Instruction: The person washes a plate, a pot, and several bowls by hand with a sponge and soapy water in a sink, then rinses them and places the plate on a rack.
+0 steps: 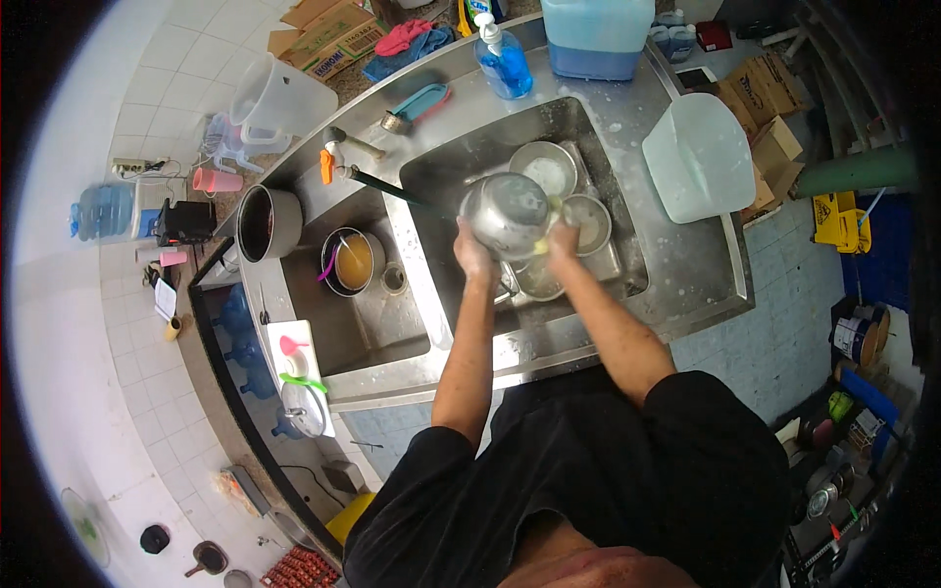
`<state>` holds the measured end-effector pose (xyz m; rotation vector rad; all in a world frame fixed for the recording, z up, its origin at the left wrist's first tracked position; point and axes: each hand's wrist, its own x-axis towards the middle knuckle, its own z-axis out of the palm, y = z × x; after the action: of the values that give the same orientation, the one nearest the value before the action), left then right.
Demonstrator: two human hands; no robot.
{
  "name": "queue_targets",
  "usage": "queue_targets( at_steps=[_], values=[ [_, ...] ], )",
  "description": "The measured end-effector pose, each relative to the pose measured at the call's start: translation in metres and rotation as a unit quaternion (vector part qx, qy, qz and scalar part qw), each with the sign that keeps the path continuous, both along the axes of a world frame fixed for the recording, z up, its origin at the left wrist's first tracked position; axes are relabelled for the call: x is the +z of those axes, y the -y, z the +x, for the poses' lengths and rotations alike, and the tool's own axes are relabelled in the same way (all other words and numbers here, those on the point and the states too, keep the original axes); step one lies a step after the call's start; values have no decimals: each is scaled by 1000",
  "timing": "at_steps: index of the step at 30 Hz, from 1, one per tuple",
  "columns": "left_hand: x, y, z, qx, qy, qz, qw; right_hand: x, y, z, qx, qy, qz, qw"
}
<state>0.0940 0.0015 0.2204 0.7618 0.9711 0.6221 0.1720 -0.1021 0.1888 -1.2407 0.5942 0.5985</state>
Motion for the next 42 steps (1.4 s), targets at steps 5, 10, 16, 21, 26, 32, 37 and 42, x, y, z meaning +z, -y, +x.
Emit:
queue_targets(
  at_steps=[5, 10, 16, 21, 26, 32, 37, 42],
  values=[
    [-6, 1, 16, -45, 62, -142, 987, -24, 15, 68, 210, 119, -63, 968],
    [-48, 9, 39, 250, -140, -65, 956, 46, -29, 1, -36, 281, -203, 937],
    [-15, 37, 18, 81, -327, 221, 915, 68, -12, 0, 223, 601, -285, 713],
    [-34, 22, 5, -104, -303, 295, 900, -33, -37, 93, 403, 242, -296, 832],
    [-59, -24, 42, -204, -237, 370, 875, -169, 69, 111, 464, 179, -446, 744],
    [-108, -51, 46, -388, -425, 467, 671, -187, 96, 44, 316, -219, -299, 873],
    [-148, -47, 75, -458, -507, 480, 550, -281, 149, 66, 421, -32, -447, 789],
    [-190, -77, 26, -433, -518, 433, 597, -115, 72, 63, 373, 167, -489, 771]
  ],
)
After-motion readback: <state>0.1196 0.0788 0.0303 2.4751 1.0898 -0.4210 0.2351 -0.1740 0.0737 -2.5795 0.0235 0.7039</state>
